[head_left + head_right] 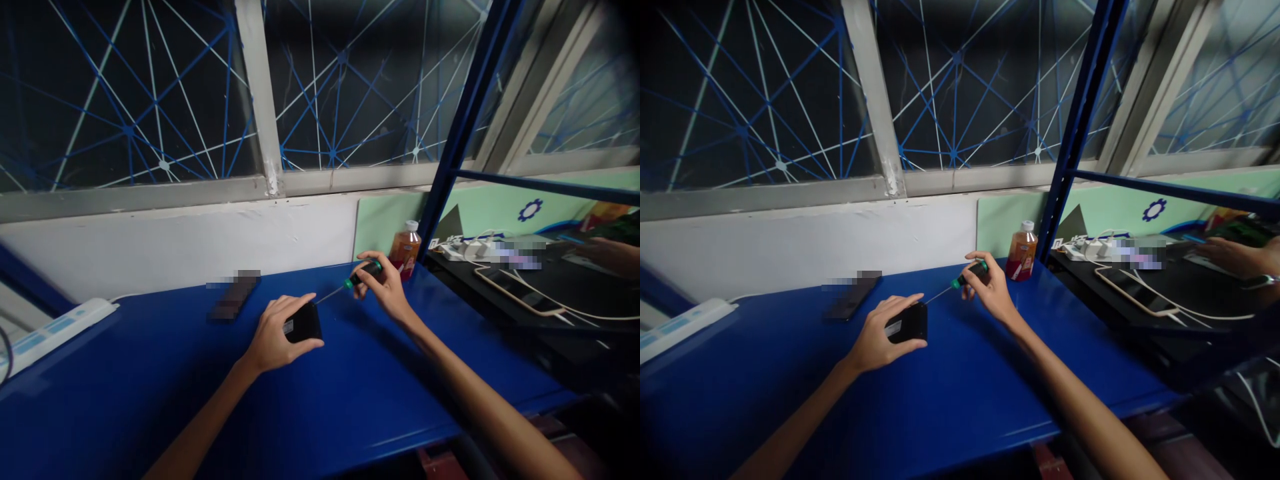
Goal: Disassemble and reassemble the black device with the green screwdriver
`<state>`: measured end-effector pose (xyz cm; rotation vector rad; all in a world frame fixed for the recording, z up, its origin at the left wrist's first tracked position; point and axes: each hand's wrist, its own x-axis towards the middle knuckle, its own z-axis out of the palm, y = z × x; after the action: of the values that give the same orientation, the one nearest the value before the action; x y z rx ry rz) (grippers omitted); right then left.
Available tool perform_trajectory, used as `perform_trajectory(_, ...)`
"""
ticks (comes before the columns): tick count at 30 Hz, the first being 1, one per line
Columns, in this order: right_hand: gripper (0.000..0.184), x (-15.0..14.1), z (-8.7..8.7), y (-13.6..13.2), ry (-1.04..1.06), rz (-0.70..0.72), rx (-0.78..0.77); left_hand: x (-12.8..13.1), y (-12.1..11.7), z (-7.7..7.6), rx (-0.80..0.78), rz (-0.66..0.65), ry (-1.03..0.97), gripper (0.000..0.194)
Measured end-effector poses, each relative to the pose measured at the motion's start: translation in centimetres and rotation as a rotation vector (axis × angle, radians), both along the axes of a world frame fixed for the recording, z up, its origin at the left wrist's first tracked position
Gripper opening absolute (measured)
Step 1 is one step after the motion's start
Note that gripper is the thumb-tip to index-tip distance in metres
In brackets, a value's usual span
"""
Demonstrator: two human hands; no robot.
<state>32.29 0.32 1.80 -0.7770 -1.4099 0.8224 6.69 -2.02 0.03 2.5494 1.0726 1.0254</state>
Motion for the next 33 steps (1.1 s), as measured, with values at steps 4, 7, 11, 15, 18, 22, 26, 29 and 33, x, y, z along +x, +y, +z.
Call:
perform_trajectory(4,0.032,0.2,-0.02,0.05,-0.105,-0.128,-0.011,0.06,-0.03,0.06,-0.005,0.003,-0.008,0.073)
perform_trajectory(7,0.033,0.26,0.04,0.06,-0.072,-0.058,-0.034,0.02,-0.1,0.05,-0.007,0.009,-0.014,0.073)
perform_trajectory(11,0.04,0.22,0.28,0.01,-0.02,0.073,-0.034,0.03,-0.16,0.07,-0.001,0.009,-0.021,0.073)
perform_trajectory(15,0.037,0.2,0.25,-0.07,-0.088,-0.054,-0.013,0.11,-0.23,0.14,0.001,0.003,-0.02,0.074)
perform_trajectory(18,0.031,0.18,0.25,-0.16,-0.102,-0.097,-0.022,0.09,-0.25,0.13,0.005,0.003,-0.017,0.075)
perform_trajectory(22,0.038,0.14,0.51,-0.25,-0.031,0.057,-0.052,0.01,-0.19,0.03,0.011,0.005,-0.022,0.076)
perform_trajectory(26,0.037,0.07,0.47,-0.28,-0.097,-0.046,-0.025,-0.04,-0.21,0.05,0.005,0.006,-0.021,0.076)
perform_trajectory(29,0.034,-0.06,0.25,-0.25,-0.136,-0.143,0.001,-0.02,-0.26,0.1,0.0,0.001,-0.025,0.075)
perform_trajectory(33,0.04,-0.2,0.32,-0.22,-0.056,-0.019,-0.002,0.05,-0.25,0.07,-0.002,0.001,-0.025,0.075)
